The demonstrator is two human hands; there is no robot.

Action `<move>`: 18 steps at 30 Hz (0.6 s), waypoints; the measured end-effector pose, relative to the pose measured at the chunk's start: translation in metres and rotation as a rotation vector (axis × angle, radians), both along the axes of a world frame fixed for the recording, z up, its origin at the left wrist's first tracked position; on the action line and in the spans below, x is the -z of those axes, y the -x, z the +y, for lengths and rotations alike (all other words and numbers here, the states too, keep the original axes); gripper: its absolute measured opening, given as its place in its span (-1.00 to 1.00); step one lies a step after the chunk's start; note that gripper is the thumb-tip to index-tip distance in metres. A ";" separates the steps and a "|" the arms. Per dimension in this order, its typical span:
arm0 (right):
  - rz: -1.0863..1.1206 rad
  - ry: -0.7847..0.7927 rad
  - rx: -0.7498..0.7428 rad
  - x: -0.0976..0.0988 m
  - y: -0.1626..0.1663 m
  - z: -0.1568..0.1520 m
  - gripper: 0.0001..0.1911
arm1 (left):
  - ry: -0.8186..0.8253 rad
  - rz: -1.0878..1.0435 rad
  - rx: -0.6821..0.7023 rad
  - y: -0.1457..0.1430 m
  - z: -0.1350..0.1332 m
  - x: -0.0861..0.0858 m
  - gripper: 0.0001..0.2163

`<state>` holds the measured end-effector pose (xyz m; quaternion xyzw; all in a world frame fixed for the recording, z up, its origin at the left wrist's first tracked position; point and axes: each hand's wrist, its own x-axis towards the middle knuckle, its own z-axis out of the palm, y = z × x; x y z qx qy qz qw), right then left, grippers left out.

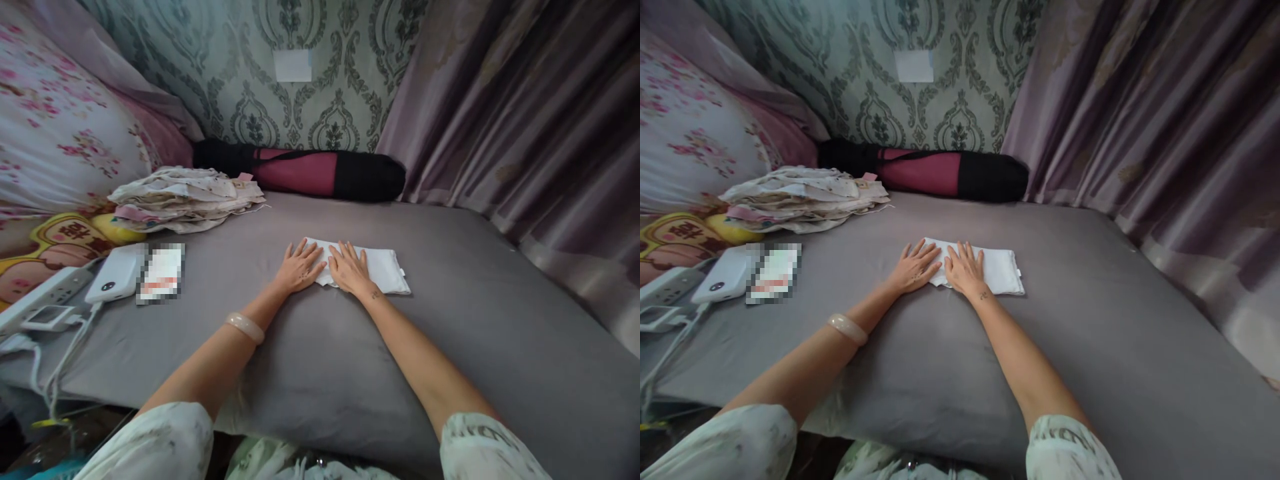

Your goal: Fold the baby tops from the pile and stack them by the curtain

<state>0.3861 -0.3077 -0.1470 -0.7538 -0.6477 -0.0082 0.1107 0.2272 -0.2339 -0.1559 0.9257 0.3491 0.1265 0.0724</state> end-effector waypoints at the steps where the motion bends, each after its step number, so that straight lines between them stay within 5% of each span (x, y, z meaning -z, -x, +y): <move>1: -0.002 -0.001 0.004 0.001 0.001 0.000 -0.48 | 0.006 0.018 0.005 0.000 0.000 0.000 -0.47; 18: 0.027 0.018 0.151 -0.001 -0.034 -0.021 -0.40 | 0.036 -0.001 0.021 0.000 0.005 0.005 -0.41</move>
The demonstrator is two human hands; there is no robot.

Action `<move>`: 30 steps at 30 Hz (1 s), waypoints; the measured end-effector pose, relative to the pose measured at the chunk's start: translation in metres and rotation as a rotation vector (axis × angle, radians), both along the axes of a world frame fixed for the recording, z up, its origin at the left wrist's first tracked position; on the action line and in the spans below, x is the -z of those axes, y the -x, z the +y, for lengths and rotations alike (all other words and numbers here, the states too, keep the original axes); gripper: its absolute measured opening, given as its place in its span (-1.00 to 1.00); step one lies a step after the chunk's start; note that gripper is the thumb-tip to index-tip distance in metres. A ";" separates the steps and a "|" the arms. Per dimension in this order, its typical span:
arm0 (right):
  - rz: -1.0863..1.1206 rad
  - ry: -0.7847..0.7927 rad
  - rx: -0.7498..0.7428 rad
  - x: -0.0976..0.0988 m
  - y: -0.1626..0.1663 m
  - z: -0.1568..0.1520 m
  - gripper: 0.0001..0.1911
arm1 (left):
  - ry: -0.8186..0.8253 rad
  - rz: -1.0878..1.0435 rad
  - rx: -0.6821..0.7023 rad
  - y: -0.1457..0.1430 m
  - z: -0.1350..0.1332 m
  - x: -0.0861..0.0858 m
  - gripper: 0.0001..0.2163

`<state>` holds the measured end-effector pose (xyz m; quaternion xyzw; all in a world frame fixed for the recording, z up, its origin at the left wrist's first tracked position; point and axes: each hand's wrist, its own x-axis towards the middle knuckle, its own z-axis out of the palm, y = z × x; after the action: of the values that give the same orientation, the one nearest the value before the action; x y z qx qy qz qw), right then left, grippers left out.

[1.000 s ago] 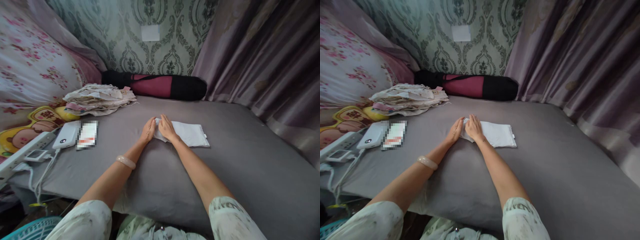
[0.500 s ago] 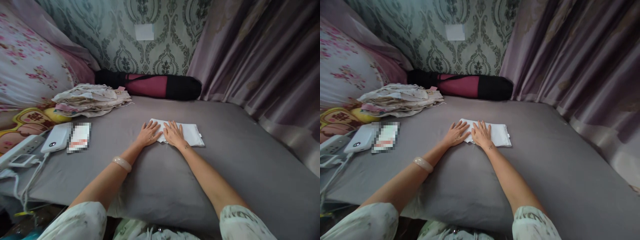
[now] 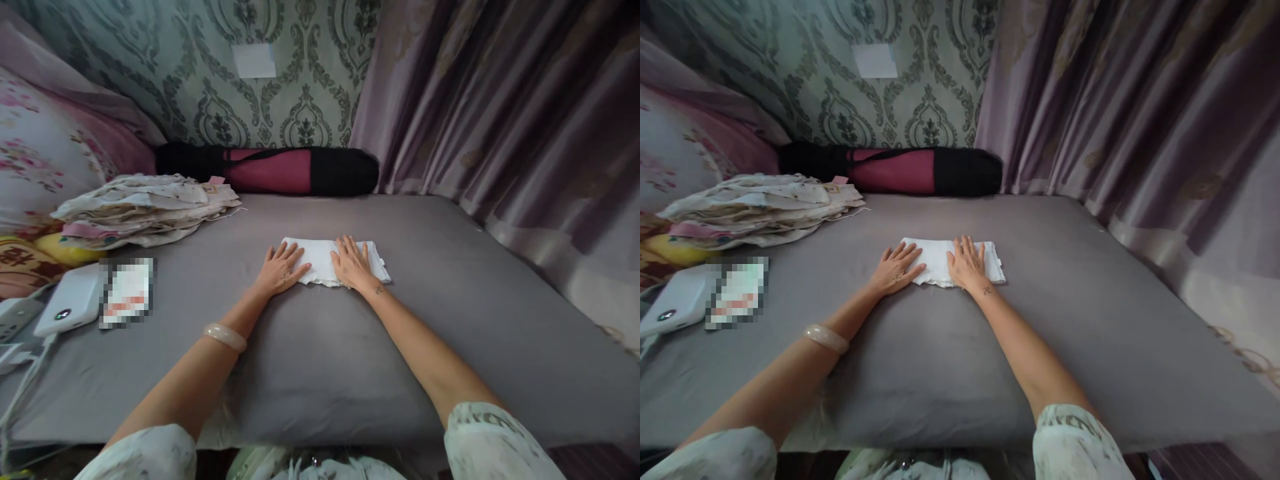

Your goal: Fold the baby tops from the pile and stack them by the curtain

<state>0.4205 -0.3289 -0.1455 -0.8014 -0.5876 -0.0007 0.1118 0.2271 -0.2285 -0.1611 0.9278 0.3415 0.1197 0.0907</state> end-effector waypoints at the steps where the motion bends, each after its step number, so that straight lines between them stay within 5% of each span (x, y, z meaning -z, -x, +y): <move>1: 0.014 0.016 0.009 0.001 -0.002 -0.002 -0.40 | 0.001 0.004 0.002 0.000 0.000 0.000 -0.40; 30: 0.058 0.106 0.087 0.004 -0.046 -0.031 -0.38 | 0.090 0.069 -0.008 -0.002 0.003 -0.003 -0.35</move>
<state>0.4667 -0.3599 -0.1492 -0.8305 -0.5481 0.0487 0.0861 0.2287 -0.2257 -0.1582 0.9249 0.3534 0.0724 0.1202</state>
